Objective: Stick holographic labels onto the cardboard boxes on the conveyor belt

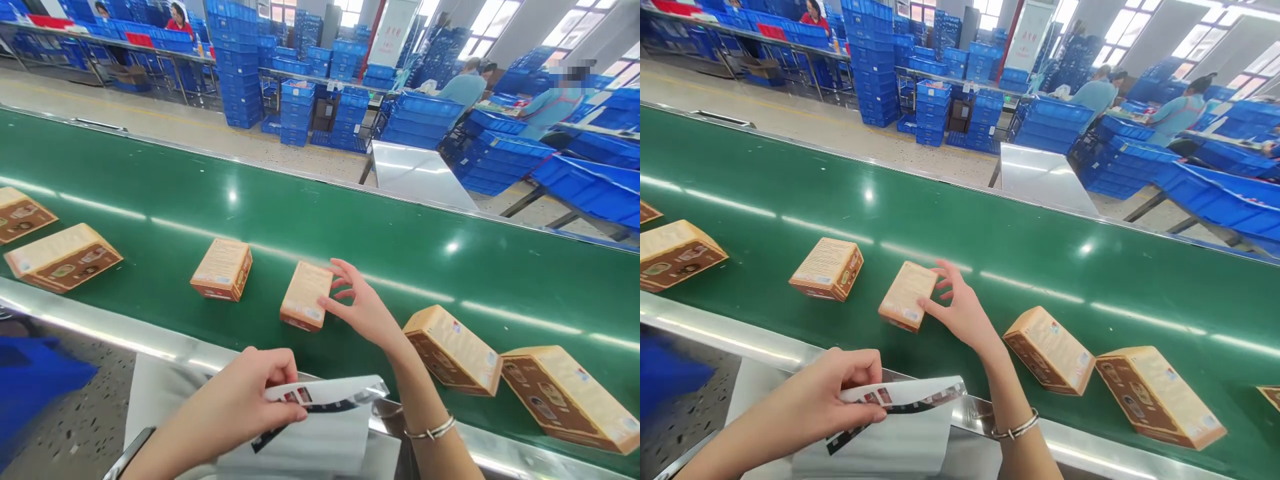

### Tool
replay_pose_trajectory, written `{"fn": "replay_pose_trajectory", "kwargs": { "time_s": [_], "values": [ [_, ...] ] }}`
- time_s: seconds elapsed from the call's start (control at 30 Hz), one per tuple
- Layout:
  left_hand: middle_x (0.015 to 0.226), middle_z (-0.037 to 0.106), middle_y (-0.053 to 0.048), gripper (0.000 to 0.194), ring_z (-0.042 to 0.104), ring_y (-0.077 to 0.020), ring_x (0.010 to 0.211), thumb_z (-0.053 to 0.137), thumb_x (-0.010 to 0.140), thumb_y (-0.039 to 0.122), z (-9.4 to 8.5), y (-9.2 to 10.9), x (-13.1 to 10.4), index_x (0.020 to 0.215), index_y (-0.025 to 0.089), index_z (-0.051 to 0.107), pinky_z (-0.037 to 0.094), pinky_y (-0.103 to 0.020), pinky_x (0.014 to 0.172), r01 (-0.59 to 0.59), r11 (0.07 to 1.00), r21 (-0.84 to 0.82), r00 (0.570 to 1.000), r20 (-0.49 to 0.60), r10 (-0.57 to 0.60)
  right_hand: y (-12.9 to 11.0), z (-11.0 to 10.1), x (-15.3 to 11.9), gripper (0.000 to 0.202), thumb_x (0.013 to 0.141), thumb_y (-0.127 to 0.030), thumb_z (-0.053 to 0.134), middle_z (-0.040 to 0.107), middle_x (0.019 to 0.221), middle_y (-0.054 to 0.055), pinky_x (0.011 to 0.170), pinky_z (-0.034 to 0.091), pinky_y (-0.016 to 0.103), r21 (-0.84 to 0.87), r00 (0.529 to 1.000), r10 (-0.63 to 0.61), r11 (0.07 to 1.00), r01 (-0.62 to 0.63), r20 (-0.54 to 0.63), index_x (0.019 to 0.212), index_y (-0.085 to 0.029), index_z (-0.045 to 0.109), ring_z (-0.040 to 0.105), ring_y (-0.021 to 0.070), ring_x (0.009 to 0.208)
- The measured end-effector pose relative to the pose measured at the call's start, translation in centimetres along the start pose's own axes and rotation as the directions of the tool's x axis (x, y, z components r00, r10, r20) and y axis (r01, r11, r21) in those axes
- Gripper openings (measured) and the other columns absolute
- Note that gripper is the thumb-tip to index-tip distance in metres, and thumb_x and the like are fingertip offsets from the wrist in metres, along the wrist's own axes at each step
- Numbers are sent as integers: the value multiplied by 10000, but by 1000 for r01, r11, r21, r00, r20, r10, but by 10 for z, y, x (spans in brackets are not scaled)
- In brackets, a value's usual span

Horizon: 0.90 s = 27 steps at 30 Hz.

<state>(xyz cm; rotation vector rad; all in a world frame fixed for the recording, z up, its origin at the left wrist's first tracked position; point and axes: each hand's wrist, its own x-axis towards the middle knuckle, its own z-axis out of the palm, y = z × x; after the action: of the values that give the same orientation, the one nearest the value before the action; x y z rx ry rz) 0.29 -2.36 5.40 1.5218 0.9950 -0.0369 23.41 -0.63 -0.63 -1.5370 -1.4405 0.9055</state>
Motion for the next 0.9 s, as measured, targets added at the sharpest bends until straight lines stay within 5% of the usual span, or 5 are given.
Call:
{"fn": "replay_pose_trajectory", "kwargs": {
  "time_s": [0.1,0.27,0.37,0.67,0.9],
  "values": [
    [669,663,17,193,487,-127,598,697,701,340,-4,-4,1,689,177,594,329,-220,546,56,996,-69,997,-45,-59,-6,-8,-3,740,838,-414,667,551,1478,106,974,552,466,-23,983,-55,998,60,176,1500,-273,368,621,253,1186],
    [545,507,50,224,393,-112,544,696,696,343,-3,-3,7,600,167,595,222,-233,487,116,993,16,989,-98,-113,-45,-17,-44,301,956,-324,579,689,1250,71,996,545,439,-322,973,-230,921,219,4,1251,-271,602,657,250,1144],
    [521,351,76,292,293,-99,538,675,737,311,-1,-2,8,545,172,506,172,-248,477,38,999,34,998,-43,-36,-67,-12,-68,186,931,-192,639,745,1043,10,844,589,285,-262,913,-270,898,353,307,1102,-265,650,710,185,962],
    [532,273,73,413,220,-89,521,657,846,320,-4,-1,7,539,172,424,149,-265,459,-170,980,102,975,164,152,-54,-9,-86,164,946,-150,625,767,823,-49,627,563,147,-146,899,-153,962,231,411,1059,-255,679,728,112,700],
    [536,208,76,434,190,-86,515,584,870,236,0,7,9,532,174,319,155,-272,478,-192,964,182,976,136,169,-56,-12,-92,237,936,-25,511,792,936,44,830,595,327,-424,748,-584,618,662,316,979,-207,656,748,205,851]
  ]
}}
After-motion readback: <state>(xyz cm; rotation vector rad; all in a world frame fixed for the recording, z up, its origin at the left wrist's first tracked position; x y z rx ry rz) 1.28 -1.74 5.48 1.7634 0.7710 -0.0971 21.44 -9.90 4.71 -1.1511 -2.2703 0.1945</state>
